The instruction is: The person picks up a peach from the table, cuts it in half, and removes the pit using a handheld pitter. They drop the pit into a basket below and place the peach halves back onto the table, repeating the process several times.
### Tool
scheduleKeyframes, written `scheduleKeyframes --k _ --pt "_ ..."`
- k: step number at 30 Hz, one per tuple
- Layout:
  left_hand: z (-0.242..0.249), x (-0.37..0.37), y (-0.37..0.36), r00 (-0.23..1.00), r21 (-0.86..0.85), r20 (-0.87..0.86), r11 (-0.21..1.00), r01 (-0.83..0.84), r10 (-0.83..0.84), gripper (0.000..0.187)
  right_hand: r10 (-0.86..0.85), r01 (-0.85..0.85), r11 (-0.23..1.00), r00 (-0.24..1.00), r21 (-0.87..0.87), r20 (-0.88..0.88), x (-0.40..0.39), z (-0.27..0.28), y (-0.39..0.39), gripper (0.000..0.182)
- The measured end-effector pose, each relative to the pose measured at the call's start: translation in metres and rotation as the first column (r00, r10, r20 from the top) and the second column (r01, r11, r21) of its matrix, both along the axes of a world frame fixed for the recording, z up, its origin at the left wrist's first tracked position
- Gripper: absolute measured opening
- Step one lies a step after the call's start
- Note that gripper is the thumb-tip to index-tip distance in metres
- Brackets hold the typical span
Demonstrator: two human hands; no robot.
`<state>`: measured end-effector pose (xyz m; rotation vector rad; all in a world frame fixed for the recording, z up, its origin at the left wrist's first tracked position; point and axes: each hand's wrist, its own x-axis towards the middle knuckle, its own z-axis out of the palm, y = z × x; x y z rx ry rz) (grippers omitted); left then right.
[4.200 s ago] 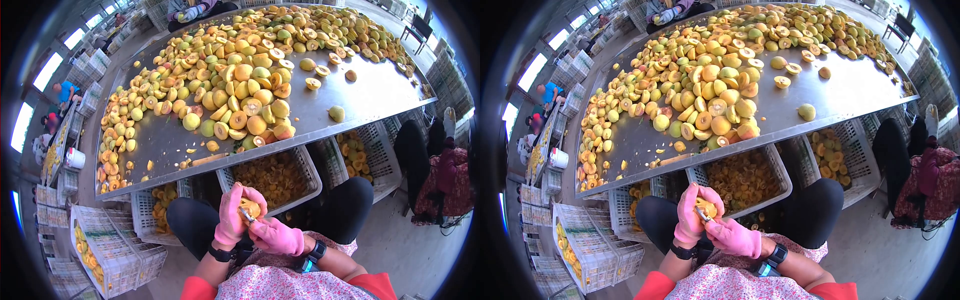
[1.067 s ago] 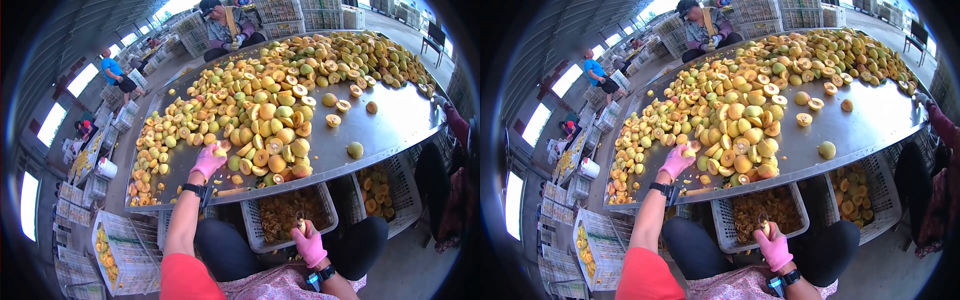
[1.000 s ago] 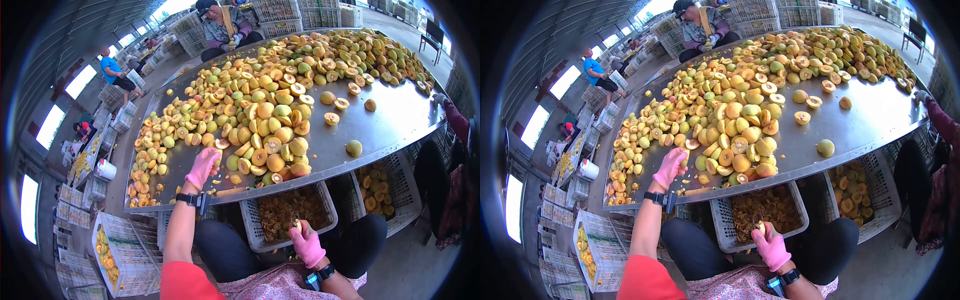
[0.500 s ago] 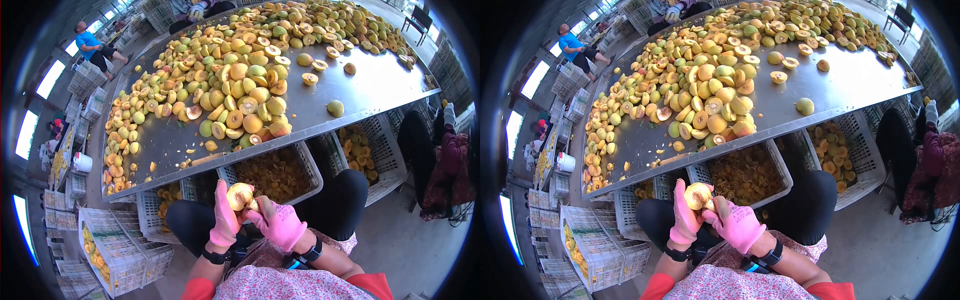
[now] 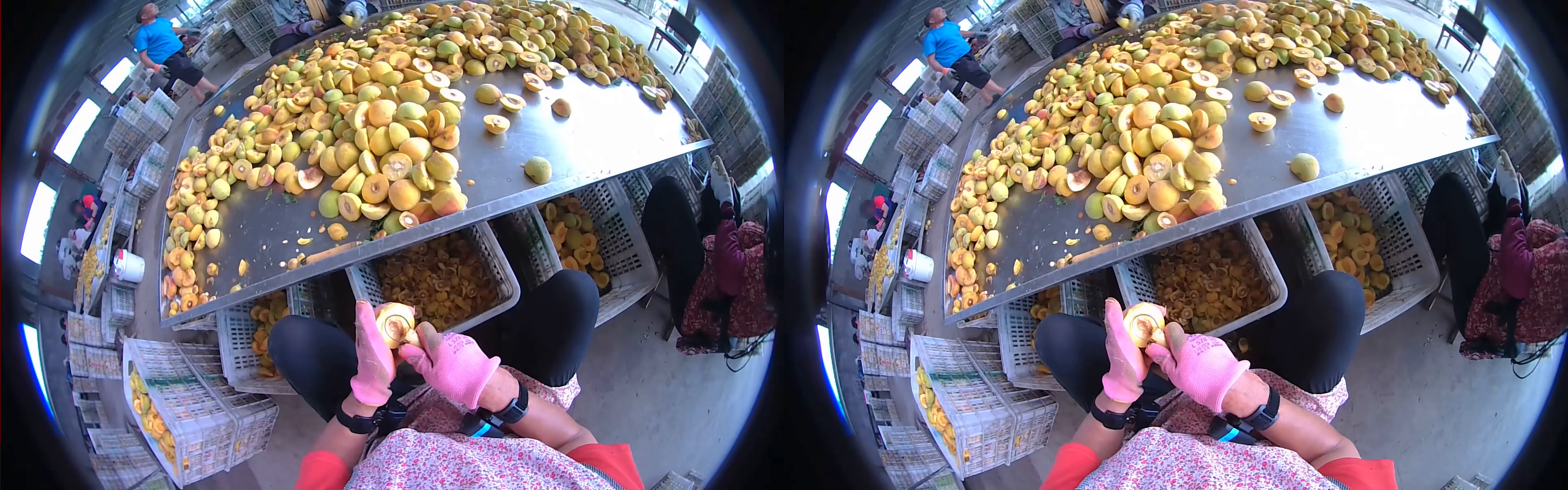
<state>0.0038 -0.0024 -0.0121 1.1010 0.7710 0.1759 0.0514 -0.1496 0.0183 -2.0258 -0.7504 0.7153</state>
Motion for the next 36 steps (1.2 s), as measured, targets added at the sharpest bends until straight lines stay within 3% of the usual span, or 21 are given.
scheduleKeyframes --k 4,9,13,15,18,20,22,24,25,26,28,30,32,33,34,36 --pt "0.0 -0.005 0.006 0.995 0.115 -0.006 0.989 0.097 -0.097 0.079 0.02 -0.02 1.0 0.998 0.011 -0.058 -0.005 -0.006 -0.005 0.043" --pt "-0.009 -0.007 0.002 0.999 0.065 -0.014 0.997 0.05 -0.049 0.078 0.041 -0.006 0.995 0.936 0.101 -0.35 -0.005 -0.013 -0.003 0.044" --pt "-0.015 -0.006 -0.002 1.0 0.052 -0.012 0.999 0.014 -0.013 0.08 0.055 -0.015 0.994 0.93 0.11 -0.362 -0.003 -0.014 -0.006 0.046" --pt "-0.019 -0.007 -0.008 1.0 0.065 0.006 0.998 -0.016 0.016 0.082 0.057 -0.057 0.998 0.948 0.01 -0.314 -0.002 -0.012 -0.004 0.048" --pt "-0.017 -0.008 -0.006 0.999 0.133 0.035 0.991 0.01 -0.015 0.08 0.044 -0.018 0.997 0.944 0.081 -0.326 -0.005 -0.02 -0.005 0.044" --pt "-0.01 -0.009 -0.008 0.992 0.34 0.093 0.939 0.046 -0.083 0.077 0.082 -0.023 0.989 0.906 0.146 -0.414 -0.008 -0.022 -0.005 0.046" --pt "-0.009 -0.006 -0.009 0.991 0.329 0.131 0.944 -0.013 -0.032 0.075 0.056 0.069 0.967 0.881 0.245 -0.471 -0.014 -0.02 -0.002 0.048" --pt "-0.004 -0.005 -0.007 0.987 0.212 0.146 0.977 0.031 -0.063 0.07 0.061 0.053 0.97 0.891 0.237 -0.451 -0.011 -0.026 -0.002 0.048" --pt "-0.006 -0.007 0.002 0.984 0.122 0.104 0.983 0.133 -0.146 0.071 0.08 0.086 0.956 0.843 0.279 -0.532 -0.01 -0.029 -0.003 0.047" --pt "-0.005 -0.007 0.001 0.984 0.121 0.106 0.984 0.133 -0.146 0.071 0.103 0.121 0.94 0.79 0.319 -0.605 -0.009 -0.03 -0.003 0.046" --pt "-0.002 -0.004 -0.003 0.973 0.275 0.18 0.957 0.089 -0.143 0.067 0.098 0.157 0.925 0.782 0.347 -0.615 -0.009 -0.024 -0.002 0.042" --pt "0.004 -0.005 -0.011 0.95 0.347 0.245 0.933 0.098 -0.192 0.059 0.162 0.276 0.887 0.563 0.369 -0.81 -0.009 -0.02 -0.001 0.038" --pt "0.016 0.003 -0.026 0.925 0.541 0.374 0.827 -0.154 -0.072 0.065 0.175 0.23 0.916 0.507 0.328 -0.844 -0.005 -0.005 -0.006 0.036" --pt "0.015 0.005 -0.026 0.902 0.557 0.432 0.795 -0.241 -0.029 0.059 0.209 0.246 0.907 0.442 0.342 -0.872 -0.005 -0.005 -0.005 0.037" --pt "0.012 0.004 -0.02 0.902 0.558 0.431 0.793 -0.244 -0.026 0.059 0.242 0.265 0.897 0.375 0.353 -0.895 -0.005 -0.005 -0.004 0.039" --pt "0.01 0.002 -0.011 0.929 0.575 0.364 0.802 -0.163 -0.072 0.057 0.223 0.24 0.913 0.384 0.33 -0.896 -0.006 -0.001 -0.002 0.04"
